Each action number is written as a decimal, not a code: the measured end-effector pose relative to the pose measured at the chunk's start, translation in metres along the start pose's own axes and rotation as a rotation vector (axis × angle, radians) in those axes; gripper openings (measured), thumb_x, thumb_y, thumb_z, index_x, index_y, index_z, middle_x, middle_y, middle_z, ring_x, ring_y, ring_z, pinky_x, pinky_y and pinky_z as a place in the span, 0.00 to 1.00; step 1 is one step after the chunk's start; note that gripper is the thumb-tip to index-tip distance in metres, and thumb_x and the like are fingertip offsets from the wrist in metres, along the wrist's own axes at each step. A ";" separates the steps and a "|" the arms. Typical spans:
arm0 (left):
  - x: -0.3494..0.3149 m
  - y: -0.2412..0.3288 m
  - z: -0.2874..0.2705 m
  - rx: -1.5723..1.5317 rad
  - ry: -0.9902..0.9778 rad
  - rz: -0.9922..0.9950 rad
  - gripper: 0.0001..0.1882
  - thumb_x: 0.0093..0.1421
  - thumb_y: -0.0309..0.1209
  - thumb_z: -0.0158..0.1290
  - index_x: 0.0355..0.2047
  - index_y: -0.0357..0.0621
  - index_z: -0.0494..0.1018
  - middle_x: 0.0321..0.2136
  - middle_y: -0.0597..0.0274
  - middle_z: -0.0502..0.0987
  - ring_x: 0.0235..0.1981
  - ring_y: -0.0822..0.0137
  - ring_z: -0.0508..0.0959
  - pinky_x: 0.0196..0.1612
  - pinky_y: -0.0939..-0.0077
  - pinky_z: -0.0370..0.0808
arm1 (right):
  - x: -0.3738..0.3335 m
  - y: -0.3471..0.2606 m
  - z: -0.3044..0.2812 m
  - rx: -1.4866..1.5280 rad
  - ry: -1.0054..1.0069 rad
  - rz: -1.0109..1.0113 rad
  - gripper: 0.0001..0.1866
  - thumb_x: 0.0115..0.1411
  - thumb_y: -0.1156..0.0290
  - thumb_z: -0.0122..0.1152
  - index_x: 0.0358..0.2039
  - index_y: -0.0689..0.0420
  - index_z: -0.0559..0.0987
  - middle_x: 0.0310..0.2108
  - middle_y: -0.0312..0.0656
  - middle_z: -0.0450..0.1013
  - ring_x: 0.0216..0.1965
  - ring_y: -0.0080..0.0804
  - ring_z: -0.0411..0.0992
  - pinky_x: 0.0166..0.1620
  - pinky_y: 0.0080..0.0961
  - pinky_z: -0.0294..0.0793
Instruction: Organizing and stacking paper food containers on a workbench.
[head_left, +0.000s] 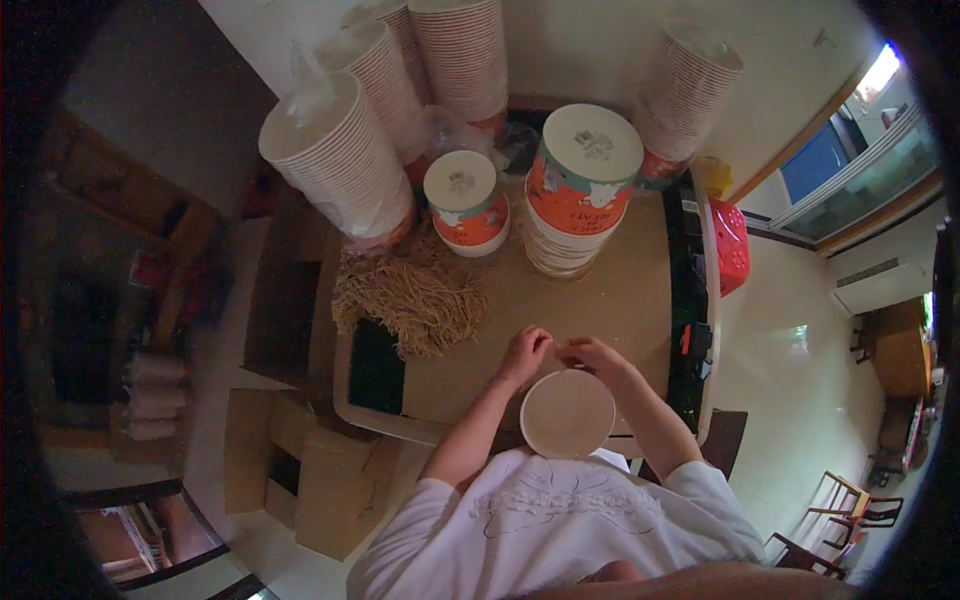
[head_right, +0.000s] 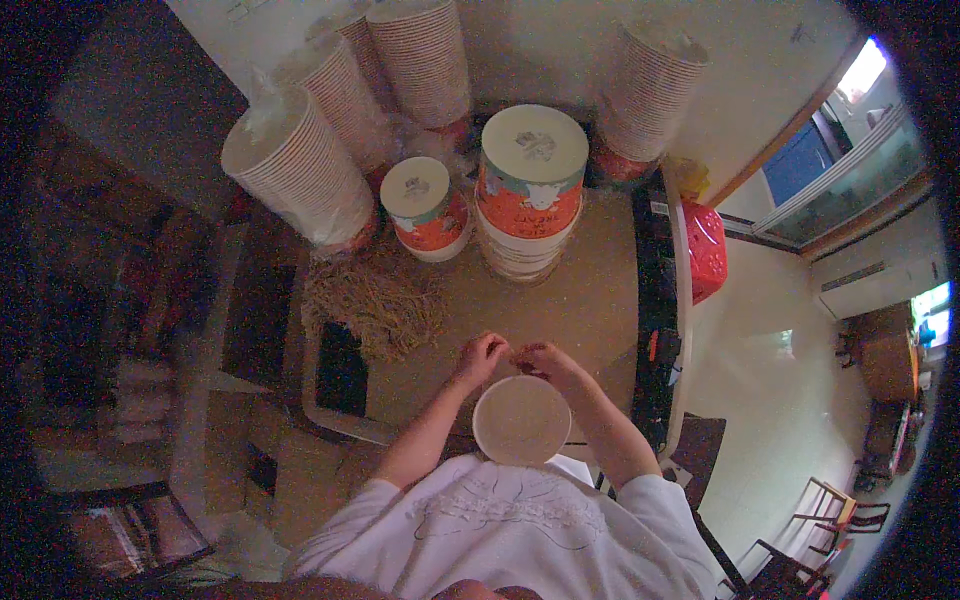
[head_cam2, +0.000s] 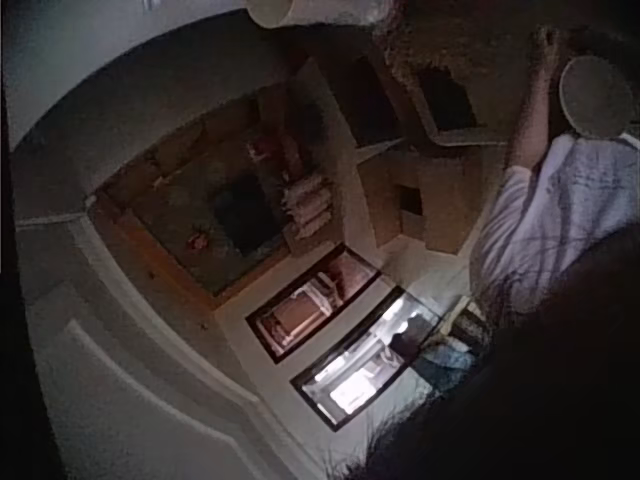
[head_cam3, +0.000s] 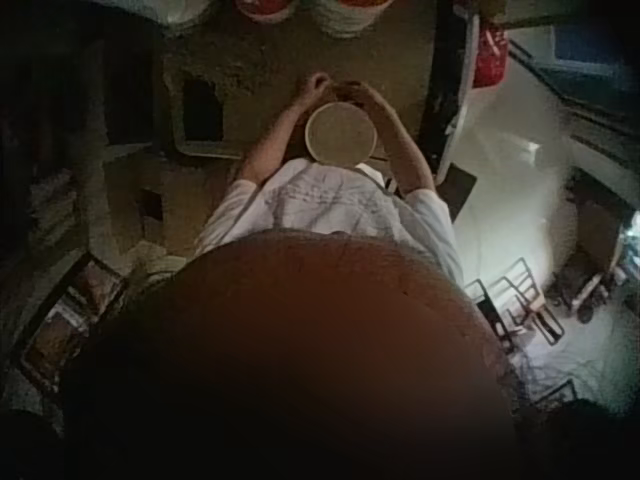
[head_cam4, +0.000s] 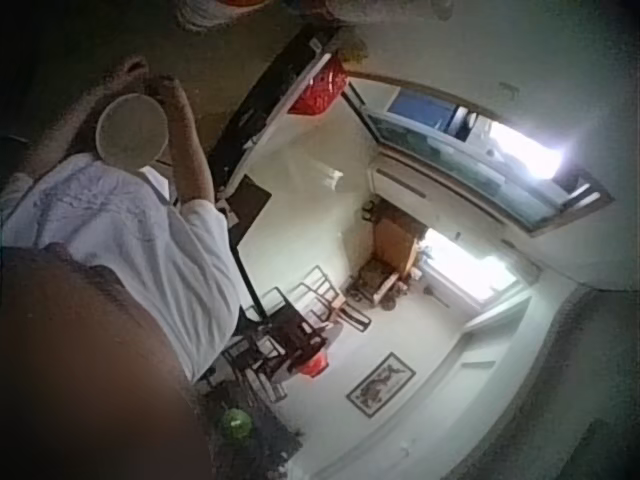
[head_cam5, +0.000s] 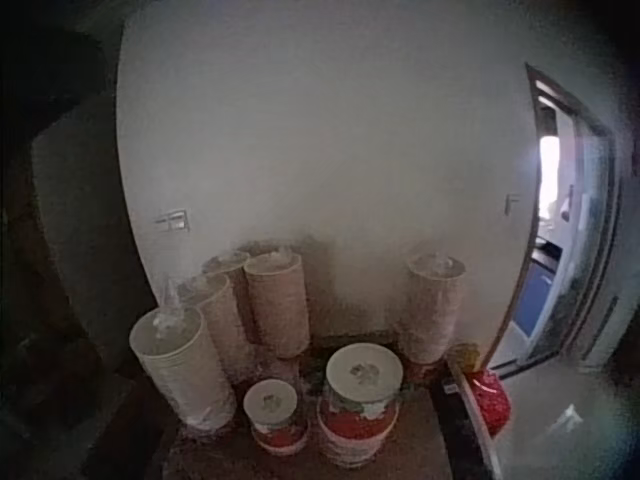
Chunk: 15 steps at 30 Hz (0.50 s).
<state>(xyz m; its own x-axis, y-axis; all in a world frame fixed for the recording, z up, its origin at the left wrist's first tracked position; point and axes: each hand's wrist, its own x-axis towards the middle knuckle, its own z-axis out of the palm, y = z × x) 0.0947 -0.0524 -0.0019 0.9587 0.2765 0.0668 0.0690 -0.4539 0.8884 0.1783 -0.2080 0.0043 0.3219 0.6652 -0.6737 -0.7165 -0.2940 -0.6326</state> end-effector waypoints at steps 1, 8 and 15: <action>0.000 -0.002 0.001 0.000 -0.001 0.000 0.04 0.51 0.27 0.49 0.25 0.40 0.69 0.24 0.56 0.71 0.26 0.61 0.73 0.30 0.72 0.69 | -0.001 -0.001 0.000 -0.022 -0.003 0.003 0.07 0.50 0.68 0.57 0.19 0.55 0.72 0.16 0.30 0.64 0.17 0.17 0.61 0.21 0.13 0.59; 0.005 -0.036 0.017 0.091 0.287 0.082 0.02 0.51 0.26 0.45 0.24 0.41 0.64 0.25 0.55 0.68 0.28 0.56 0.69 0.31 0.66 0.67 | -0.012 -0.006 0.008 -0.112 -0.026 0.002 0.08 0.51 0.66 0.55 0.21 0.56 0.73 0.17 0.30 0.66 0.19 0.15 0.62 0.21 0.13 0.59; -0.011 -0.074 0.045 0.321 0.159 -0.011 0.05 0.52 0.31 0.45 0.25 0.43 0.65 0.28 0.55 0.68 0.31 0.54 0.70 0.31 0.64 0.68 | -0.020 -0.016 0.017 -0.433 0.023 0.043 0.07 0.50 0.67 0.54 0.21 0.57 0.75 0.18 0.30 0.68 0.20 0.16 0.64 0.22 0.13 0.61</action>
<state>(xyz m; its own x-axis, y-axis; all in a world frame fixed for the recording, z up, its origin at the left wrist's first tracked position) 0.0917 -0.0600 -0.0884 0.9040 0.4001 0.1505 0.1866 -0.6861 0.7032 0.1734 -0.2049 0.0343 0.3145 0.6325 -0.7078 -0.4057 -0.5846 -0.7026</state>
